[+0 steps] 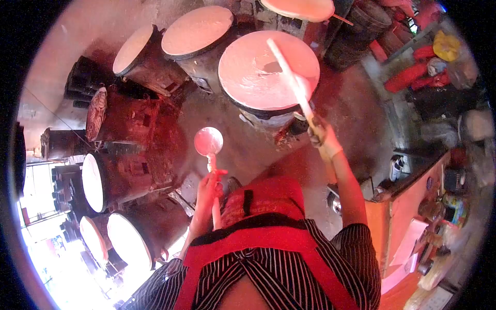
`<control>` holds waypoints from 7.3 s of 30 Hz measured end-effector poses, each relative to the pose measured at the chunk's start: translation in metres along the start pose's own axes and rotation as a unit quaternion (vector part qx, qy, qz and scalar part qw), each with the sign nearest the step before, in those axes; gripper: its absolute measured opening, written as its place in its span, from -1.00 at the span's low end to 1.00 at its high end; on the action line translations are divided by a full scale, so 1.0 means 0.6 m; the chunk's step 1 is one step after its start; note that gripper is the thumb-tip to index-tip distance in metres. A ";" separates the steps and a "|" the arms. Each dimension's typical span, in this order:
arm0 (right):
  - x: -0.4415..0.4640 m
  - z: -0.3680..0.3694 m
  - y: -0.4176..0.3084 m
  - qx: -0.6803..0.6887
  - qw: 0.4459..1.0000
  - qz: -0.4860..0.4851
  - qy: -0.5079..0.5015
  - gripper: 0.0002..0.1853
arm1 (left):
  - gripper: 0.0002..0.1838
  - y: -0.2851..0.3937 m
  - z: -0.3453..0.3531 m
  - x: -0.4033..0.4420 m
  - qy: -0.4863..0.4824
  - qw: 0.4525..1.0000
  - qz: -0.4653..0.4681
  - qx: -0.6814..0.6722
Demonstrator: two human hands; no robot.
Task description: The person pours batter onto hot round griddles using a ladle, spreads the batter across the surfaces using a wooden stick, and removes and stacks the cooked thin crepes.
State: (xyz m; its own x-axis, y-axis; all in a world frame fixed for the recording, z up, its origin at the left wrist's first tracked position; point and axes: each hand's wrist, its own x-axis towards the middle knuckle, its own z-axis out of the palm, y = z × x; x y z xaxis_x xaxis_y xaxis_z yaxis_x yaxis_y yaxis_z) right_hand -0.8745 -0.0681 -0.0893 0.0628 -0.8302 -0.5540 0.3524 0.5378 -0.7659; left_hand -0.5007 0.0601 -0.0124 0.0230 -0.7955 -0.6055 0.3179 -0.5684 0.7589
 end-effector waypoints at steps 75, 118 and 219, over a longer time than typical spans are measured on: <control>-0.070 0.132 0.030 -0.356 0.898 -0.209 0.153 -0.60 | -0.91 0.100 -0.139 0.103 -0.073 0.920 -0.192 -0.333; -0.188 1.706 0.806 -0.533 0.150 -0.469 -0.688 -0.69 | -0.92 -0.073 -0.359 -0.190 0.557 0.014 0.445 -0.701; -0.337 1.080 0.753 -0.513 -0.163 -0.092 -0.838 -0.53 | -0.84 -0.646 -0.525 -0.253 0.582 0.278 0.324 -0.692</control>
State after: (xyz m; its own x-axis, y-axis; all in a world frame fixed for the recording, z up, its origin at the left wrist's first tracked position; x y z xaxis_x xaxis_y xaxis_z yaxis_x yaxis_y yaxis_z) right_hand -0.1228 0.2471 -0.1116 0.1201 0.8537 -0.5067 0.5131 -0.4903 -0.7045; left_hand -0.3291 0.4674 -0.2901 0.5359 0.4291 -0.7271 -0.0699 0.8808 0.4683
